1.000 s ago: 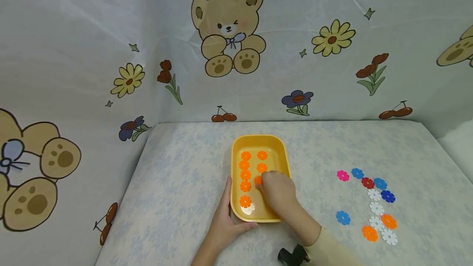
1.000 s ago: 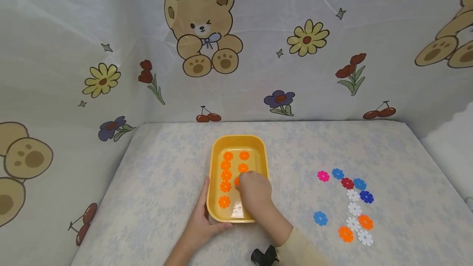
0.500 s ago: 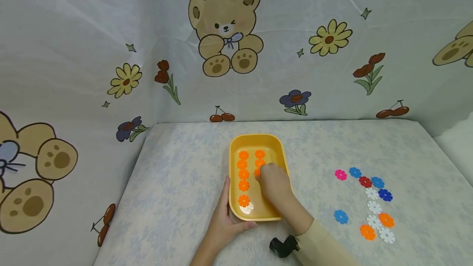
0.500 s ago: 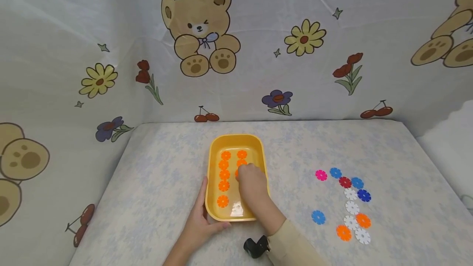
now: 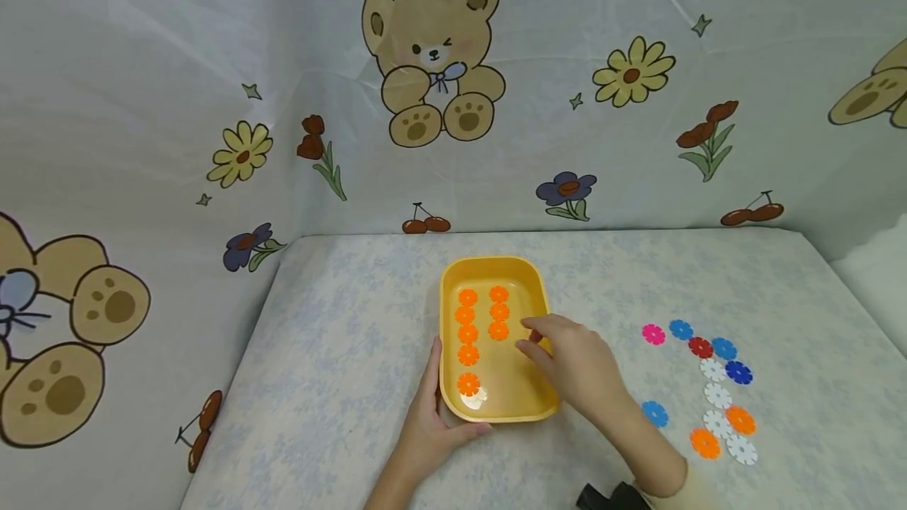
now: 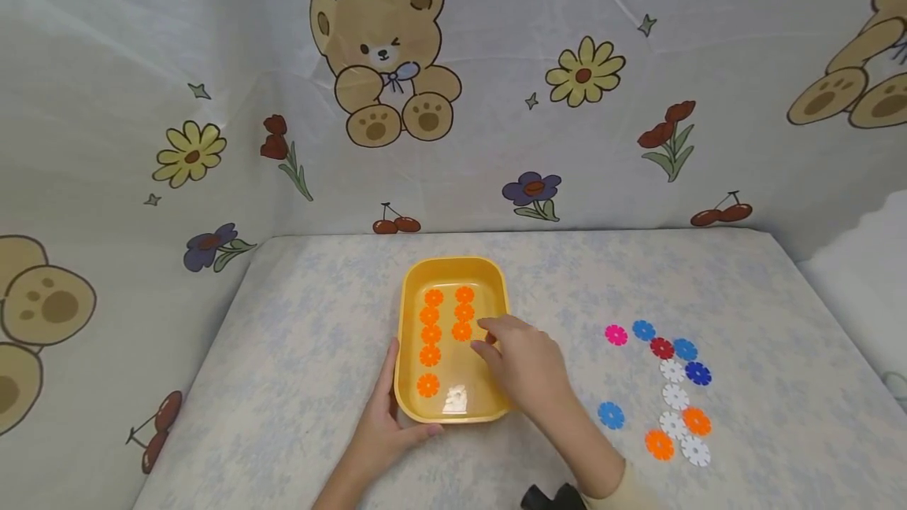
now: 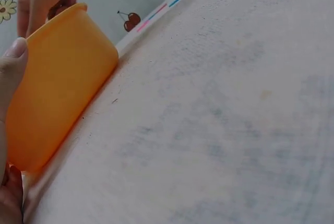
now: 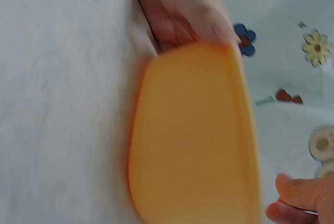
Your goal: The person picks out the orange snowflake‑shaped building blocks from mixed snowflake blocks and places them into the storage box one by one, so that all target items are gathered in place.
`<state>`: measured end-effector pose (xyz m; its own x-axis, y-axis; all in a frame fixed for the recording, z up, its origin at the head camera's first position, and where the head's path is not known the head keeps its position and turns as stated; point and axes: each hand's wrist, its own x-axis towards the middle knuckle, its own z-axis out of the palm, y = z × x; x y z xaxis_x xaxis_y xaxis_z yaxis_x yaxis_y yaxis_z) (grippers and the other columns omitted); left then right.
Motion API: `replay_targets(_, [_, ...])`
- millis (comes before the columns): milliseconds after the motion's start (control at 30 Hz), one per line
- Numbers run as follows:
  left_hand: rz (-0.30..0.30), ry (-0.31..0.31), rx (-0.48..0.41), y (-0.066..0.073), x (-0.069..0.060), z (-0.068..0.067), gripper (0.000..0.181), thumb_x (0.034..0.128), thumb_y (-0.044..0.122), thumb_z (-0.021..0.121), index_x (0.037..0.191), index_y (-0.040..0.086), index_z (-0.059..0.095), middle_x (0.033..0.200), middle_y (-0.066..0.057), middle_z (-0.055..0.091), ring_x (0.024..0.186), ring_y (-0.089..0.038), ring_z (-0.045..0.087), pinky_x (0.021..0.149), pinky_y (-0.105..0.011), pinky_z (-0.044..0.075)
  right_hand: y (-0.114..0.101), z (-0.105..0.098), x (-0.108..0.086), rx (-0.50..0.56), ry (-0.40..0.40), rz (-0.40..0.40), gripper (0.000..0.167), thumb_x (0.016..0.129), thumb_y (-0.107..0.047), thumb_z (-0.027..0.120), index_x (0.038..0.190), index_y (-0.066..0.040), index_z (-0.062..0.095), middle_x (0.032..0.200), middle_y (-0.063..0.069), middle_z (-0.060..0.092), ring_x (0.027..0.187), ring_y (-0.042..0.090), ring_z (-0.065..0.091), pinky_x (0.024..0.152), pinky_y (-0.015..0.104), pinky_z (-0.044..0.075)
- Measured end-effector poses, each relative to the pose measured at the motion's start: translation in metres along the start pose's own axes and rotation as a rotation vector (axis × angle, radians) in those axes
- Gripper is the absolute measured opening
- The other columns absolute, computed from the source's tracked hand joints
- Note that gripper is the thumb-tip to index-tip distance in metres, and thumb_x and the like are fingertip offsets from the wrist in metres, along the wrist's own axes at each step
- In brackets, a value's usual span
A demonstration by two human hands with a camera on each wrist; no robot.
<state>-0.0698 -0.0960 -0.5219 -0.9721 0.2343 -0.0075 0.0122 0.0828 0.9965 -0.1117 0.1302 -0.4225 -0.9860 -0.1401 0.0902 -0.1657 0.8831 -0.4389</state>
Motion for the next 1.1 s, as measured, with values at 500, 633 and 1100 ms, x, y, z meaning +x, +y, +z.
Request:
replay_targets(500, [-0.017, 0.008, -0.016, 0.001, 0.000, 0.001, 0.127, 0.0720, 0.019, 0.090, 0.161, 0.031, 0.000, 0.167, 0.014, 0.006, 0.154, -0.012, 0.013, 0.112, -0.004, 0.018, 0.173, -0.059, -0.076, -0.040, -0.526, 0.265, 0.061, 0.079, -0.039, 0.081, 0.132, -0.017, 0.063, 0.100, -0.004, 0.062, 0.080, 0.014, 0.051, 0.059, 0.022, 0.046])
replay_targets(633, [-0.016, 0.012, -0.006, 0.002, 0.000, 0.001, 0.127, 0.0716, 0.019, 0.091, 0.161, 0.032, 0.001, 0.167, 0.014, 0.007, 0.154, -0.011, 0.014, 0.112, -0.004, 0.018, 0.198, -0.054, -0.091, -0.064, -0.540, 0.270, 0.062, 0.073, -0.044, 0.084, 0.128, -0.020, 0.067, 0.104, -0.005, 0.061, 0.087, 0.013, 0.051, 0.064, 0.020, 0.047])
replay_targets(1100, [-0.005, -0.001, -0.011, 0.006, -0.001, 0.001, 0.127, 0.0722, 0.018, 0.090, 0.161, 0.031, 0.000, 0.167, 0.013, 0.004, 0.154, -0.015, 0.013, 0.112, -0.003, 0.017, 0.217, -0.048, -0.124, -0.011, -0.387, 0.234, 0.036, 0.078, -0.038, 0.082, 0.110, -0.025, 0.071, 0.094, -0.008, 0.053, 0.074, -0.003, 0.041, 0.061, 0.017, 0.043])
